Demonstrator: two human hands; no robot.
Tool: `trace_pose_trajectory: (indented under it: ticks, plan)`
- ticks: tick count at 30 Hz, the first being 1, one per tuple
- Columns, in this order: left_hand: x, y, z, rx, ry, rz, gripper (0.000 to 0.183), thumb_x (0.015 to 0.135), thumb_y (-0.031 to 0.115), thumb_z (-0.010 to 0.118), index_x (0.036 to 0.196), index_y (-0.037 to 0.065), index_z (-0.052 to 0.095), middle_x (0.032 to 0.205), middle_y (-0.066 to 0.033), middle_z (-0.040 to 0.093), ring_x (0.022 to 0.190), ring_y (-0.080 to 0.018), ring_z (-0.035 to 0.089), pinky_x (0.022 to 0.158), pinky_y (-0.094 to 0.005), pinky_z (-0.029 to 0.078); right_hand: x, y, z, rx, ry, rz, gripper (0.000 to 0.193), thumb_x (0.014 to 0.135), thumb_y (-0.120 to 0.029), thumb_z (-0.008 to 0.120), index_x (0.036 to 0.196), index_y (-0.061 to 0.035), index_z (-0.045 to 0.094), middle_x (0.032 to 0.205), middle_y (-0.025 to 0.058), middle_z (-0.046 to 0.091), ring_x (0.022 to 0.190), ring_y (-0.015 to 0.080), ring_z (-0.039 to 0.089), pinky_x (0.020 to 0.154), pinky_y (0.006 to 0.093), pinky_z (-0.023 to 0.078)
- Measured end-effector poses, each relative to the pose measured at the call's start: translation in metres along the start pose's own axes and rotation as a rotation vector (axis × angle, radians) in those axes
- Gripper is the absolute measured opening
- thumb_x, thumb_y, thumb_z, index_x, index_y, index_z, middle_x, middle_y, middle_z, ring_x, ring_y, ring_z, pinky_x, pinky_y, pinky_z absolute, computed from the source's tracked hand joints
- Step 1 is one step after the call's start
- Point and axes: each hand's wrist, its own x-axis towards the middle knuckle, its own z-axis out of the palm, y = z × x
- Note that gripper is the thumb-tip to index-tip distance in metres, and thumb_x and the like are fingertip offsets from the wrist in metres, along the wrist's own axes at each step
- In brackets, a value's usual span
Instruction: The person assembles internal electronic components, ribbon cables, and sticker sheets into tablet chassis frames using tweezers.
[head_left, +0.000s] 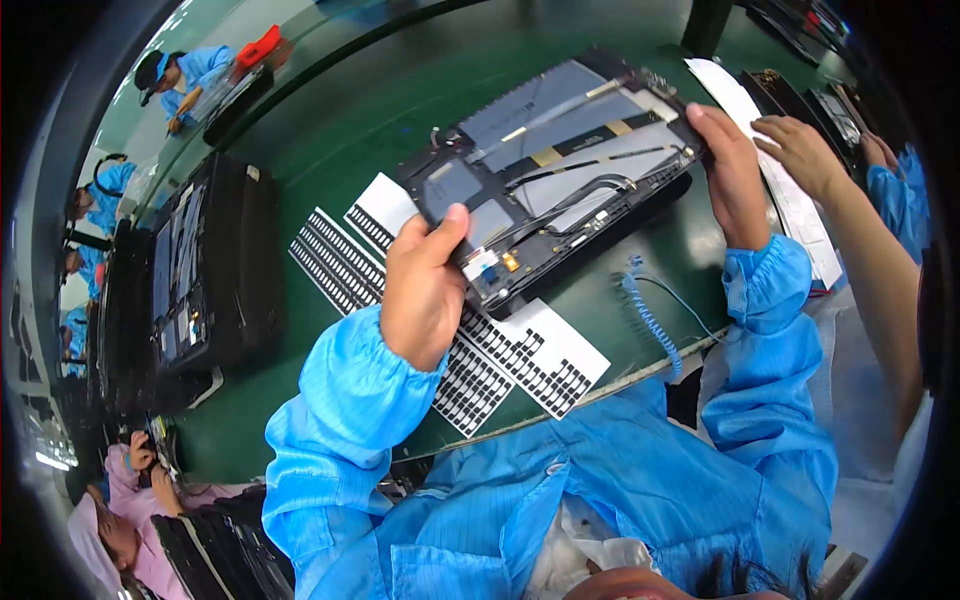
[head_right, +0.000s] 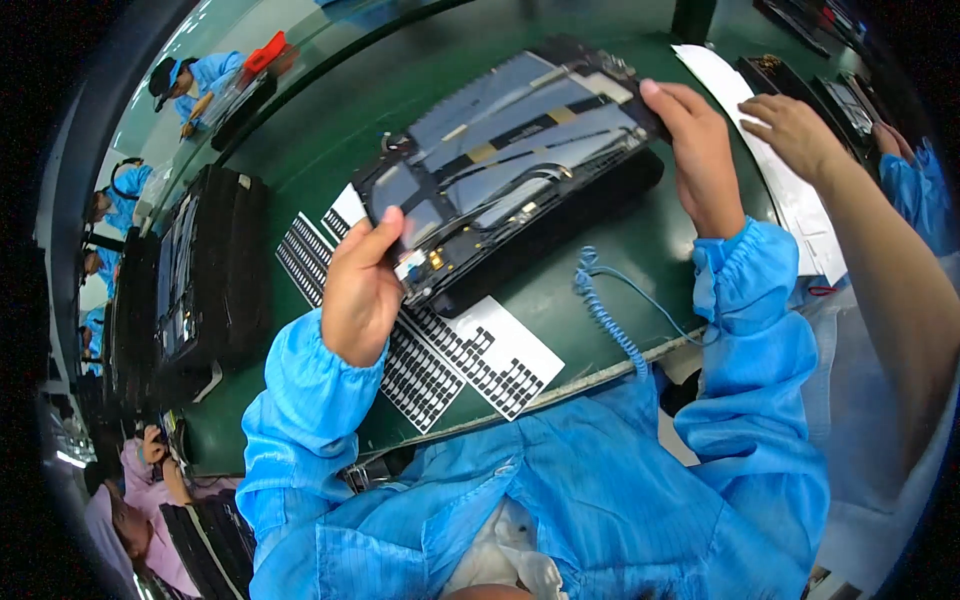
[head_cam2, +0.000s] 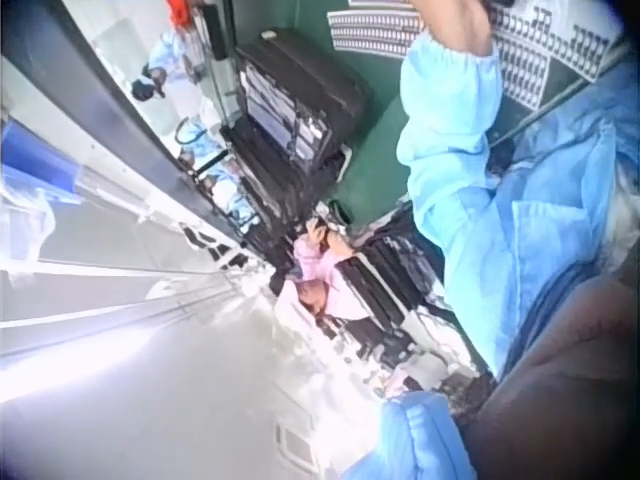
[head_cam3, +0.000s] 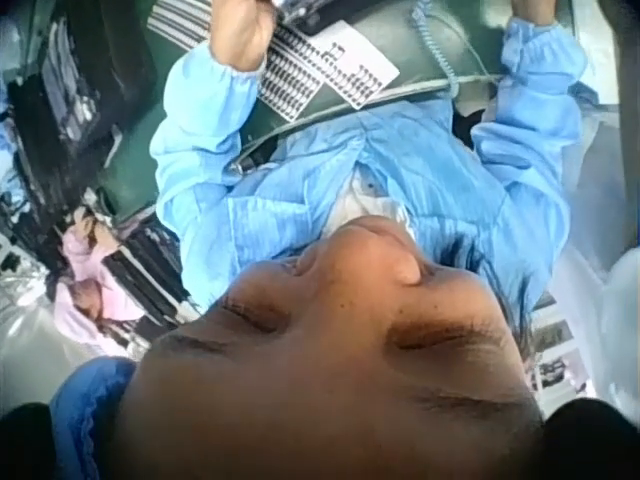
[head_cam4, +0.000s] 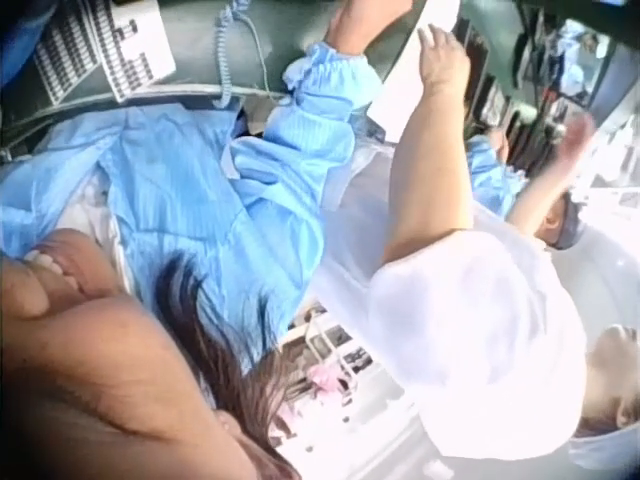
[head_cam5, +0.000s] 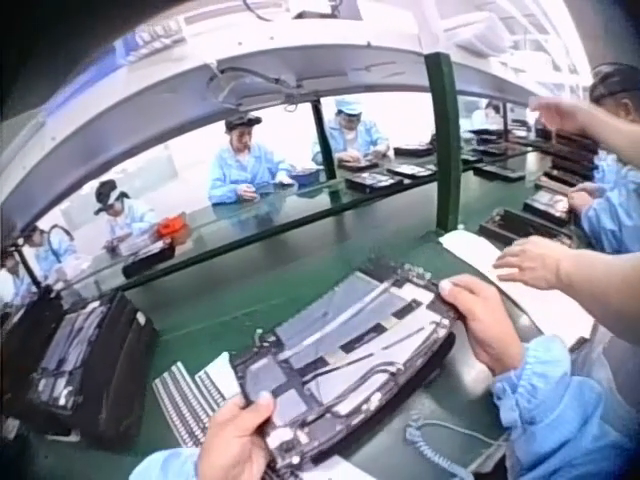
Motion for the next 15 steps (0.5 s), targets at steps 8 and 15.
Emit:
trace_pose_trajectory:
  ticks: [8,15]
  plan:
    - [0.010,-0.019,-0.033,1.101,0.010,0.403,0.048,0.081,0.031,0.059,0.111,-0.005,0.049,0.119,-0.0233,0.037,0.113,-0.0340,0.030,0.094,-0.0373,0.031,0.009,0.041,-0.021,-0.441,-0.105,-0.056,0.028,0.081,-0.019,0.060,0.095,0.0047,0.061,0.098,0.0102,0.061,0.092,0.0179,0.056,0.082,0.0236,0.039]
    - [0.002,-0.018,-0.028,1.134,-0.068,0.436,0.088,0.070,0.040,0.070,0.126,-0.014,0.028,0.134,-0.0289,0.016,0.122,-0.0375,0.024,0.101,-0.0421,0.025,0.000,0.043,-0.021,-0.819,-0.127,-0.231,0.033,0.080,-0.022,0.061,0.103,0.0028,0.058,0.105,0.0148,0.057,0.093,0.0253,0.056,0.082,0.0294,0.043]
